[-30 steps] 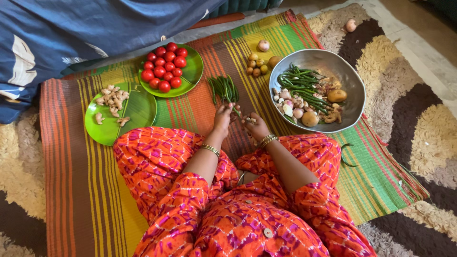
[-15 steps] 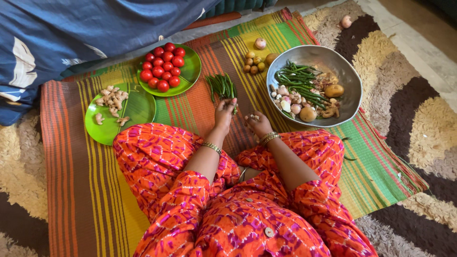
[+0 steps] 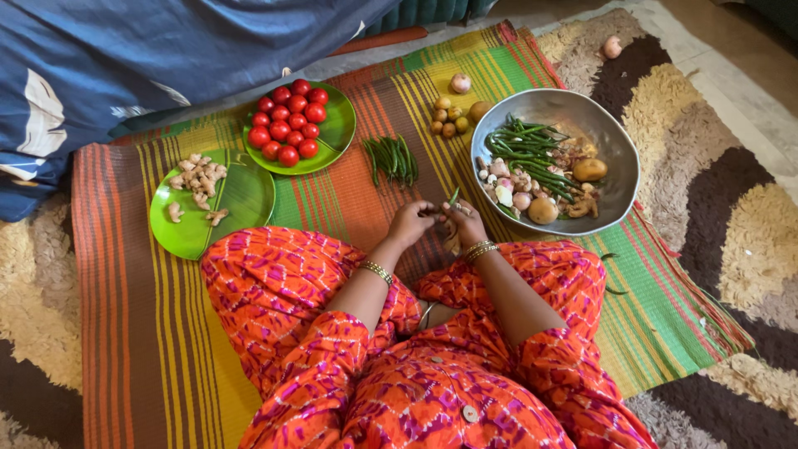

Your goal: The person sorts through green beans, ginger, tomatoes, and potatoes on a mat by hand, moving some items into a metal bowl.

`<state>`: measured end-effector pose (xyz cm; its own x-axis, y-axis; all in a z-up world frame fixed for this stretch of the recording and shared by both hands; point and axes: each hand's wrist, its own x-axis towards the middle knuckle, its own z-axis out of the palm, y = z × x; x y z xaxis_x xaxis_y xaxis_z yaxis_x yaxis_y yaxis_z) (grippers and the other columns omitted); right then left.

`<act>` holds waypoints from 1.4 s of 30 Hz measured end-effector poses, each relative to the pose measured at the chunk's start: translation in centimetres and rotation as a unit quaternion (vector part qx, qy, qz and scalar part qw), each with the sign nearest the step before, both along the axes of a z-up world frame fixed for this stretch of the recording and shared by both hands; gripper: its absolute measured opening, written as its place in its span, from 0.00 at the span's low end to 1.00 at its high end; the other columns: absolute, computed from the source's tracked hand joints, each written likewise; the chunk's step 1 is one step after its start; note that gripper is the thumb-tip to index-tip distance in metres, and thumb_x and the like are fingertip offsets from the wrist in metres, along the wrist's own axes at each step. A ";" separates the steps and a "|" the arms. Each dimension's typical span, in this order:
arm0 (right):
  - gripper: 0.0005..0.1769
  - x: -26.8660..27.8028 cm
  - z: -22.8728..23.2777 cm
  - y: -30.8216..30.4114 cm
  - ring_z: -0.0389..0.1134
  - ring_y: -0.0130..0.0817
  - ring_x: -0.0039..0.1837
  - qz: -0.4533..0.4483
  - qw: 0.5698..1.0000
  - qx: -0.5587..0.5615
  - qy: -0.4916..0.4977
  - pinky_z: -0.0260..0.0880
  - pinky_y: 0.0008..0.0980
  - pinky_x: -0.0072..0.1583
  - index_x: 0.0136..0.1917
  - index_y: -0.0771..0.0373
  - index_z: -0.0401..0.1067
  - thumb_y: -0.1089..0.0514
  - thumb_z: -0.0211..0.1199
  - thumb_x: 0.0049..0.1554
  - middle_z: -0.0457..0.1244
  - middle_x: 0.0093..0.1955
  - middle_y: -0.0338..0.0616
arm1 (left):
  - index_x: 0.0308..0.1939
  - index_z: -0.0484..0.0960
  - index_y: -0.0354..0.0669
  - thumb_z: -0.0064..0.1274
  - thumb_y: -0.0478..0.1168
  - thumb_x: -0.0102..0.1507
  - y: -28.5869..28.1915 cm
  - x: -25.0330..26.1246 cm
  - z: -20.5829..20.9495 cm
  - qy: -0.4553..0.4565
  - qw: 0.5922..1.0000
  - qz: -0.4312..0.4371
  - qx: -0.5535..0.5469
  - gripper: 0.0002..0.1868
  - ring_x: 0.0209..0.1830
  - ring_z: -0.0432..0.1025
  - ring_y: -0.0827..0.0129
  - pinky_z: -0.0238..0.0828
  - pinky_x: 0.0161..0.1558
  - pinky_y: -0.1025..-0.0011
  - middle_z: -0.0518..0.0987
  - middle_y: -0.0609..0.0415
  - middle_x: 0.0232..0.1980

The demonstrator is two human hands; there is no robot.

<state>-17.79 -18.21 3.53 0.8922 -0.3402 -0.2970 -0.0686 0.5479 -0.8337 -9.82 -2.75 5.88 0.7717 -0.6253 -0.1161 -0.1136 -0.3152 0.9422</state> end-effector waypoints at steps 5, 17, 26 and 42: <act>0.10 0.8 -0.5 -1.3 0.64 0.27 0.36 -0.028 0.999 -0.012 -0.013 0.70 0.28 0.40 0.50 0.65 0.72 0.57 0.65 0.59 0.64 0.36 0.38 | 0.48 0.87 0.44 0.55 0.35 0.66 1.4 0.3 1.8 -0.017 0.996 -0.042 0.078 0.09 0.31 0.73 0.72 0.70 0.36 0.69 0.84 0.55 0.38; 0.12 8.1 2.1 -2.3 0.63 0.29 0.34 -0.174 0.979 0.102 -0.040 0.67 0.29 0.36 0.49 0.58 0.68 0.53 0.68 0.58 0.60 0.36 0.37 | 0.48 0.84 0.43 0.47 0.44 0.71 4.4 5.7 -0.9 0.178 0.952 0.158 -0.191 0.12 0.32 0.68 0.78 0.70 0.38 0.81 0.82 0.60 0.37; 0.38 5.7 3.5 4.5 0.67 0.34 0.60 -0.062 0.994 0.072 -0.055 0.71 0.42 0.59 0.73 0.49 0.51 0.53 0.63 0.54 0.64 0.59 0.36 | 0.51 0.84 0.41 0.50 0.33 0.67 1.5 4.6 -5.8 0.153 0.963 0.128 -0.184 0.11 0.33 0.73 0.79 0.72 0.35 0.79 0.84 0.60 0.39; 0.10 5.0 2.6 2.3 0.69 0.27 0.37 -0.106 0.993 -0.055 -0.017 0.72 0.28 0.37 0.56 0.65 0.73 0.61 0.61 0.61 0.69 0.46 0.44 | 0.45 0.85 0.39 0.53 0.34 0.67 1.5 3.1 0.0 0.116 0.988 0.004 -0.098 0.07 0.38 0.80 0.76 0.79 0.46 0.76 0.87 0.55 0.42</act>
<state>-12.82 -15.95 6.17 0.8061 -0.5502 -0.2181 0.0686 0.4528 -0.8890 -6.67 -1.20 5.84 0.7438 -0.6473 -0.1665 0.1136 -0.1230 0.9859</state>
